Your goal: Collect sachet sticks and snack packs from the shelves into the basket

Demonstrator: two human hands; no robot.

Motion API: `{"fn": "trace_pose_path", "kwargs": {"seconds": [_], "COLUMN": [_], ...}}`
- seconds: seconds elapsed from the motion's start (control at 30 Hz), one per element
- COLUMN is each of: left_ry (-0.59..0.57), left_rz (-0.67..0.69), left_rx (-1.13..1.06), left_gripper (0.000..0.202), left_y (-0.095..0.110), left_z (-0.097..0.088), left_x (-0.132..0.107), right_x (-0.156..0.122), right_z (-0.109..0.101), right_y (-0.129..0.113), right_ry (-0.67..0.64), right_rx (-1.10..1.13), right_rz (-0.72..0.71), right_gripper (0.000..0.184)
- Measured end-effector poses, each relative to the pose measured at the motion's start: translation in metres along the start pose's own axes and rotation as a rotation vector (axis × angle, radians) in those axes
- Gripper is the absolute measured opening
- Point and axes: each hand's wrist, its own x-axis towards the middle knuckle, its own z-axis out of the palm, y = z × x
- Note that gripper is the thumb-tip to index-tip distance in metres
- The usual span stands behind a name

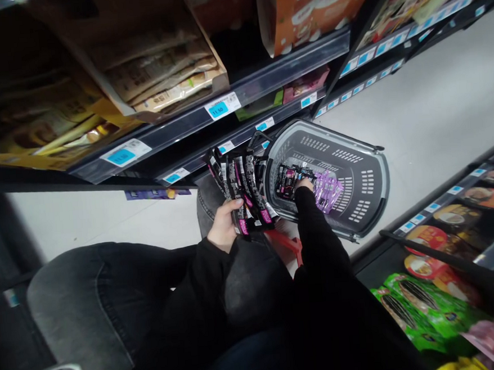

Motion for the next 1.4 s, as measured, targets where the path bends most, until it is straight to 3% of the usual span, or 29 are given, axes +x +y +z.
{"fn": "trace_pose_path", "kwargs": {"seconds": [0.1, 0.2, 0.37, 0.4, 0.5, 0.63, 0.77, 0.9, 0.97, 1.07, 1.2, 1.3, 1.4], "left_ry": [0.008, -0.009, -0.113, -0.123, -0.117, -0.115, -0.050, -0.014, -0.016, -0.039, -0.048, -0.036, -0.044], "left_rz": [-0.009, -0.023, -0.005, 0.003, 0.022, 0.067, 0.161, 0.148, 0.131, 0.111, 0.105, 0.104, 0.101], "left_rx": [0.024, 0.076, 0.216, 0.233, 0.263, 0.333, 0.272, 0.130, 0.111, 0.122, 0.131, 0.128, 0.147], "left_gripper": [0.029, 0.031, 0.039, 0.040, 0.042, 0.040, 0.037, 0.045, 0.049, 0.052, 0.054, 0.056, 0.055], "left_y": [0.000, 0.000, -0.003, -0.004, -0.006, -0.009, -0.007, -0.002, -0.001, -0.002, -0.003, -0.002, -0.002], "left_z": [0.003, 0.010, 0.016, 0.016, 0.014, 0.015, 0.015, 0.011, 0.009, 0.011, 0.013, 0.013, 0.014], "left_x": [0.000, -0.002, -0.004, -0.004, -0.003, -0.002, -0.002, -0.001, 0.000, -0.001, -0.001, 0.000, 0.000], "right_x": [-0.003, -0.032, -0.120, -0.137, -0.172, -0.191, -0.177, -0.122, -0.087, -0.046, -0.022, -0.018, -0.024], "right_z": [-0.021, -0.043, -0.070, -0.073, -0.075, -0.072, -0.088, -0.101, -0.091, -0.057, -0.013, -0.007, -0.023], "right_y": [-0.003, -0.014, -0.039, -0.044, -0.056, -0.061, -0.048, -0.023, -0.012, -0.003, 0.003, 0.008, 0.008], "right_ry": [-0.047, -0.105, -0.416, -0.430, -0.207, 0.107, 0.254, 0.353, 0.309, 0.214, 0.108, 0.023, -0.057], "right_rx": [0.077, 0.194, 0.577, 0.596, 0.488, 0.337, 0.455, 0.542, 0.521, 0.301, 0.121, 0.136, 0.196], "right_rz": [0.020, -0.051, -0.494, -0.559, -0.590, -0.607, -0.505, -0.349, -0.262, -0.141, -0.045, -0.034, -0.059], "right_gripper": [0.007, 0.011, 0.035, 0.038, 0.035, 0.021, 0.023, 0.026, 0.024, 0.022, 0.012, 0.011, 0.011]}}
